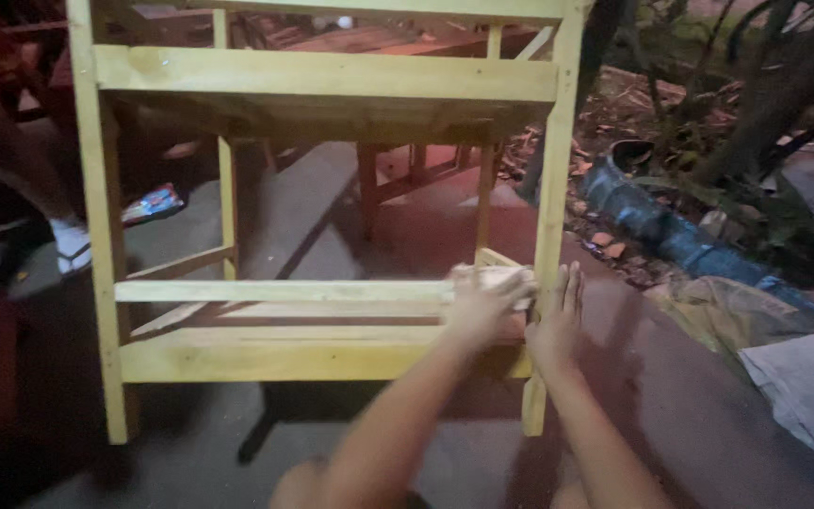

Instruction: The person kneels on the ground sanding an upside-down wooden chair frame with sandpaper, rubbing the seat slats, rails and legs, and occasionally steadying the frame with the other hand while working over different surfaces.

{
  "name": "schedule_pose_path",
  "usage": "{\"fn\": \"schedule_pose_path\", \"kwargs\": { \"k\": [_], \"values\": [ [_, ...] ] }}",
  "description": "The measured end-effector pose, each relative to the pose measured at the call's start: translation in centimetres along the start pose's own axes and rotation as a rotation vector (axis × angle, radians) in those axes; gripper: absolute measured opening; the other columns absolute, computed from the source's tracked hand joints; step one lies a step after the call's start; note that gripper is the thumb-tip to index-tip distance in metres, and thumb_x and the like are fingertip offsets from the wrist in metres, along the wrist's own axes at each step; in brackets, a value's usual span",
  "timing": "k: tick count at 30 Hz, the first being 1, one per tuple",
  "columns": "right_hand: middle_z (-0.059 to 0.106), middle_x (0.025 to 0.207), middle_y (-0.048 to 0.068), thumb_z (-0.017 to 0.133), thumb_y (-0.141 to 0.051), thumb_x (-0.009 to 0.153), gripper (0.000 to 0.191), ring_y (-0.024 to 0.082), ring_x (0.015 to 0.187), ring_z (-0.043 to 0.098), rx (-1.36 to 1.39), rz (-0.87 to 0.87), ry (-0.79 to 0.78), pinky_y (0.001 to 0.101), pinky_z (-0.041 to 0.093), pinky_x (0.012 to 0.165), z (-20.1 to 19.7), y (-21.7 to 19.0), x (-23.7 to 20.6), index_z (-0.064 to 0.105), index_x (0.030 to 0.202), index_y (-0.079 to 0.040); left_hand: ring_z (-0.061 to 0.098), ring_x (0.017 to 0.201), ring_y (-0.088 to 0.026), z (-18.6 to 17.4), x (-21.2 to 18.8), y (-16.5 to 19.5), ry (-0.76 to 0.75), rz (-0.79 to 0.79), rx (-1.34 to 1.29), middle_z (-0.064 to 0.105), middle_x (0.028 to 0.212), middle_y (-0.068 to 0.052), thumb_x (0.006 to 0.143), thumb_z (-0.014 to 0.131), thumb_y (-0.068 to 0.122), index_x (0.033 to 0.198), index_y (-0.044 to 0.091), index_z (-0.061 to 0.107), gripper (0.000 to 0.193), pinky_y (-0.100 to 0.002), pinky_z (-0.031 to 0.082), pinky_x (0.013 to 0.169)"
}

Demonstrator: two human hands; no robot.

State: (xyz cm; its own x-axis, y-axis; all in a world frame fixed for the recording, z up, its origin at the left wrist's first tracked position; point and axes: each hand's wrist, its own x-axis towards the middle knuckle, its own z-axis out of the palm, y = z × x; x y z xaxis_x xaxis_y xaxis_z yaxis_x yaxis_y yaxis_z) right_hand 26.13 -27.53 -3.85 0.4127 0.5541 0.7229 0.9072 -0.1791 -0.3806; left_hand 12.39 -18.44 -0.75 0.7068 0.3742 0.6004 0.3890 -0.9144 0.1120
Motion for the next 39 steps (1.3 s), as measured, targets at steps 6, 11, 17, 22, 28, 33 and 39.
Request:
{"fn": "schedule_pose_path", "kwargs": {
  "k": [6,11,17,22,28,33,39],
  "values": [
    [0.014,0.169,0.028,0.066,-0.004,0.085,0.089,0.046,0.141,0.04,0.159,0.071,-0.227,0.0438,0.044,0.107,-0.2,1.7,1.3,0.016,0.159,0.003,0.065,0.104,-0.036,-12.4,-9.3,-15.9,-0.366,-0.475,-0.149,0.06,0.142,-0.009,0.099,0.055,0.047,0.143,0.035,0.061,0.046,-0.053,0.051,0.097],
    [0.02,0.169,0.023,0.069,-0.002,0.078,0.096,0.042,0.137,0.05,0.178,0.007,-0.218,0.0425,0.049,0.104,-1.7,1.9,1.4,0.02,0.16,-0.002,0.057,0.121,-0.041,-7.6,-6.2,-9.6,-0.077,0.152,-0.061,0.054,0.153,0.001,0.062,0.07,0.044,0.154,0.021,0.039,0.099,-0.064,0.032,0.105],
    [0.024,0.166,0.024,0.074,-0.004,0.079,0.096,0.043,0.139,0.048,0.27,-0.024,-0.225,0.0419,0.047,0.108,-2.8,3.2,1.5,0.025,0.161,-0.006,0.058,0.121,-0.038,0.4,0.9,1.9,-0.304,0.022,-0.071,0.05,0.156,0.006,0.094,0.055,0.024,0.145,0.033,0.053,0.052,-0.059,0.039,0.104],
    [0.029,0.163,0.024,0.075,-0.006,0.075,0.096,0.043,0.131,0.052,0.23,-0.021,-0.162,0.0445,0.049,0.101,-1.9,3.3,1.2,0.026,0.158,-0.003,0.057,0.119,-0.039,-6.5,-5.9,-9.3,-0.288,0.065,0.247,0.035,0.165,0.015,0.091,0.054,0.019,0.142,0.037,0.057,0.054,-0.057,0.039,0.102],
    [0.034,0.163,0.023,0.067,0.002,0.075,0.092,0.04,0.131,0.058,0.182,0.029,-0.107,0.0416,0.054,0.098,-1.0,3.1,0.7,0.031,0.159,-0.007,0.06,0.12,-0.032,-3.3,-2.5,-1.8,-0.08,0.008,0.045,0.054,0.147,0.013,0.102,0.052,0.027,0.15,0.031,0.055,0.048,-0.064,0.034,0.113],
    [0.034,0.162,0.026,0.067,0.007,0.074,0.097,0.043,0.138,0.053,0.328,-0.051,-0.036,0.0447,0.049,0.105,-1.4,3.1,0.2,0.029,0.163,-0.006,0.049,0.131,-0.038,-1.7,1.2,4.6,-0.317,-0.009,0.079,0.046,0.154,0.006,0.091,0.058,0.025,0.144,0.03,0.056,0.053,-0.069,0.028,0.107],
    [0.033,0.168,0.019,0.064,0.006,0.077,0.094,0.037,0.13,0.06,0.257,0.115,-0.156,0.0383,0.055,0.099,-3.0,2.2,0.9,0.029,0.162,-0.011,0.046,0.13,-0.042,-5.0,-3.6,-3.2,-0.313,0.106,0.278,0.038,0.162,0.013,0.089,0.06,0.026,0.147,0.032,0.05,0.059,-0.067,0.035,0.101]
  ]
}}
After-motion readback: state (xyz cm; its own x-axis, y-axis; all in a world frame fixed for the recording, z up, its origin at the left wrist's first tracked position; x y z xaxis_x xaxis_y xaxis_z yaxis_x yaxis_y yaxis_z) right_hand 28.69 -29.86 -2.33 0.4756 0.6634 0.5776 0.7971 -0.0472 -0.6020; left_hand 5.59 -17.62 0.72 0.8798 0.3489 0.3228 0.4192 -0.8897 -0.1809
